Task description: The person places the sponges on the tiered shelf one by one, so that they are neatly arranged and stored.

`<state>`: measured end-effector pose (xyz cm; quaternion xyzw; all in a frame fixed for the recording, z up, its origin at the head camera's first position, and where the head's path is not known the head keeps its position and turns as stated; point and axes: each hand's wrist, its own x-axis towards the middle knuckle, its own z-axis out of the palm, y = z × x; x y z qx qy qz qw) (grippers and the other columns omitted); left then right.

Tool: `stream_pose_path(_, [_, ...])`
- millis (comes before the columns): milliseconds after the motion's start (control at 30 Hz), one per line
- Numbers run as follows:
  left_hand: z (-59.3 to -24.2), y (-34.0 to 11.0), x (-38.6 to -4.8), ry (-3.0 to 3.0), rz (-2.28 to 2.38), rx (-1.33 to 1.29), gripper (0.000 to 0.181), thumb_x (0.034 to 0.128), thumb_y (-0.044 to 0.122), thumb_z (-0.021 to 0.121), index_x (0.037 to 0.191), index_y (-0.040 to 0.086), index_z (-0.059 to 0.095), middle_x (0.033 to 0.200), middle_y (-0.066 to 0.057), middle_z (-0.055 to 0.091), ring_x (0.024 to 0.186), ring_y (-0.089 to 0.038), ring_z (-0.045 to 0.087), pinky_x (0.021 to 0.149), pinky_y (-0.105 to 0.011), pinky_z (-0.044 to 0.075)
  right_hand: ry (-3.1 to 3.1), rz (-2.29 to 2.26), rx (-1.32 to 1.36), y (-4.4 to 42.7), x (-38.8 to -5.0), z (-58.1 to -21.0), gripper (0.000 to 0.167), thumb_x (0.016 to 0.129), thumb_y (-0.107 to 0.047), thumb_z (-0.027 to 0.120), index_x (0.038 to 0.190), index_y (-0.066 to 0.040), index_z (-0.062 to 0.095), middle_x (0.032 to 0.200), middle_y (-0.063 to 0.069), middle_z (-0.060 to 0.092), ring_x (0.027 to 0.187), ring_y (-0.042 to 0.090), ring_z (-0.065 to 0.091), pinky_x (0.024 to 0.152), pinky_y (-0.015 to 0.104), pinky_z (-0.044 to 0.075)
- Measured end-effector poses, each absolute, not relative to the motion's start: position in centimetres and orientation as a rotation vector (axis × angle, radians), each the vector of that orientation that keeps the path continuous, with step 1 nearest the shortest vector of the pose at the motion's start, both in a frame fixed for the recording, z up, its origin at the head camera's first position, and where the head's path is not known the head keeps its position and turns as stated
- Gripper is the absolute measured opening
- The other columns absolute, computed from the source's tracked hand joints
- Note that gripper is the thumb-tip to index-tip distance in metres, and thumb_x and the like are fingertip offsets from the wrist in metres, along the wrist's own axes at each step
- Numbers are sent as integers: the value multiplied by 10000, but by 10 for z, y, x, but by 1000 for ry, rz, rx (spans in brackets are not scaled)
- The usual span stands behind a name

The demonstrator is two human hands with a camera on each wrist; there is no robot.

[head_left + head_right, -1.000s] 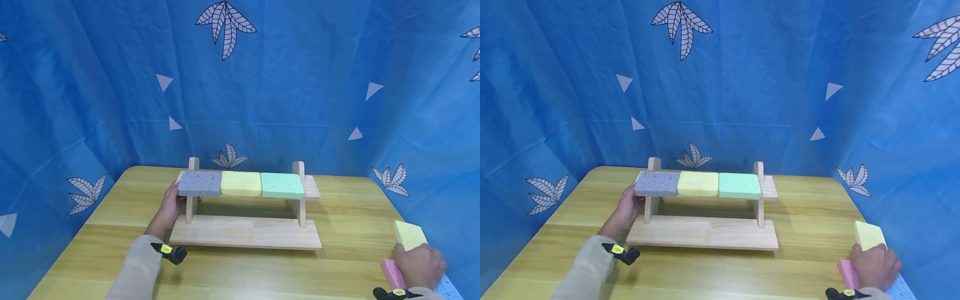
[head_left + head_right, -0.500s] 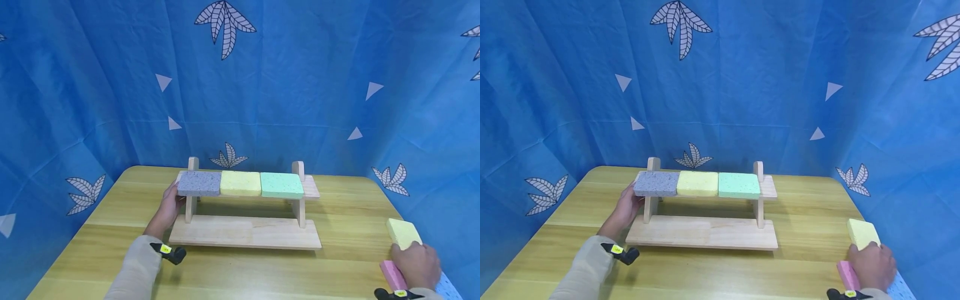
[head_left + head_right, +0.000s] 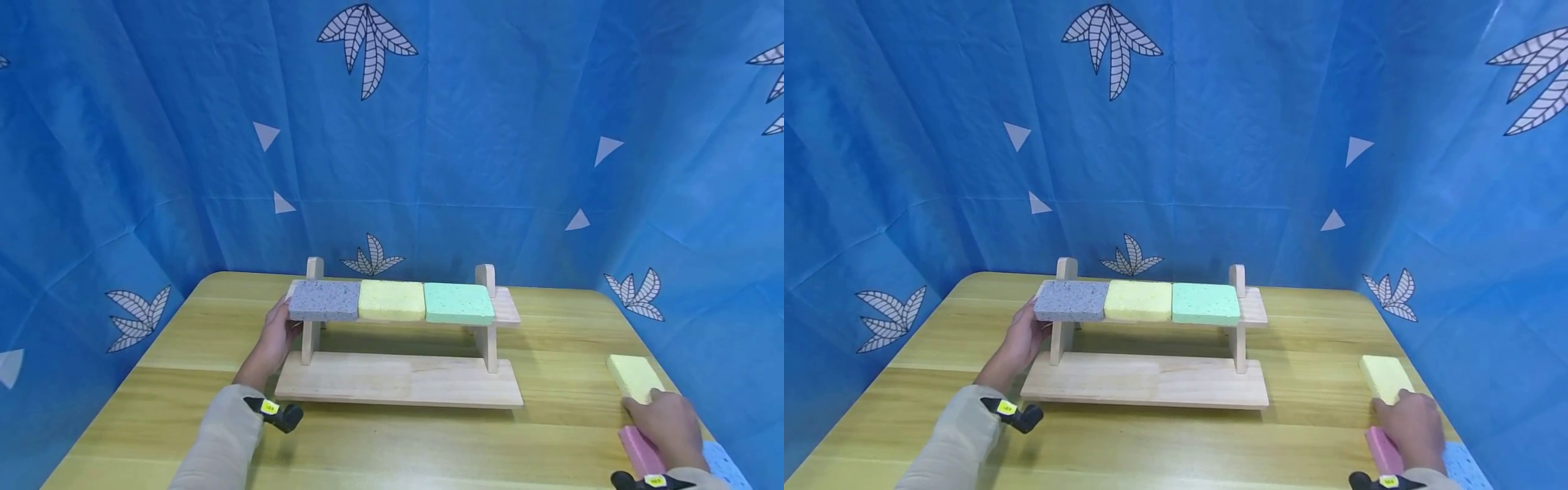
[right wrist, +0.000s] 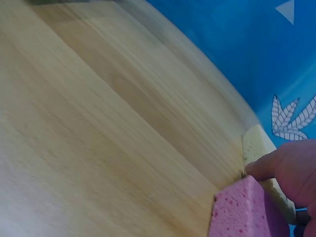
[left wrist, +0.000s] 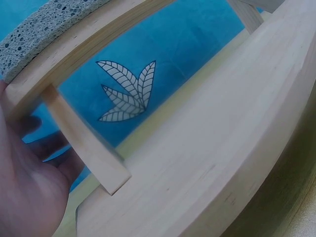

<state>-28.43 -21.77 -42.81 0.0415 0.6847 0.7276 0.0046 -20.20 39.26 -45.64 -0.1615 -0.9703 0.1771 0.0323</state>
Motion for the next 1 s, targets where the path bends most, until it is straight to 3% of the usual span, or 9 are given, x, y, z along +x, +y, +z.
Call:
stream_pose_path(200, [-428, -218, -283, 2156, 2273, 119, 471, 1040, 322, 192, 1440, 107, 316, 1354, -90, 395, 1256, -209, 398, 1115, -431, 260, -3054, 627, -510, 377, -207, -456, 721, 839, -340, 619, 1222, 237, 417, 1133, 451, 446, 972, 543, 484, 802, 581, 432])
stream_pose_path(267, [-428, -218, -283, 2156, 2270, 131, 473, 1040, 323, 191, 1443, 106, 312, 1380, -99, 382, 1292, -232, 374, 1125, -435, 247, -3065, 645, -497, 371, -209, -456, 776, 849, -353, 610, 1261, 253, 353, 1214, 458, 392, 1060, 580, 425, 879, 612, 396])
stream_pose_path(433, [-428, -216, -283, 2141, 2279, 126, 480, 1042, 315, 183, 1464, 110, 285, 1429, -131, 351, 1353, -282, 312, 1141, -447, 212, -2994, 721, -437, 354, -212, -455, 735, 866, -311, 606, 1283, 236, 348, 1294, 450, 322, 1160, 601, 334, 976, 631, 310])
stream_pose_path(667, [-426, -215, -283, 2111, 2311, 105, 471, 1041, 273, 178, 1464, 91, 281, 1411, -134, 357, 1323, -272, 343, 1131, -427, 246, -2844, 698, -281, 338, -209, -453, 643, 847, -253, 644, 1229, 221, 436, 1260, 443, 381, 1136, 595, 373, 943, 637, 327])
stream_pose_path(1000, [-427, -217, -283, 2140, 2299, 133, 449, 1037, 272, 196, 1428, 95, 330, 1320, -82, 424, 1203, -154, 446, 1109, -428, 280, -2790, 742, -199, 320, -191, -435, 658, 843, -307, 677, 1246, 168, 464, 1287, 397, 406, 1140, 577, 386, 920, 651, 327])
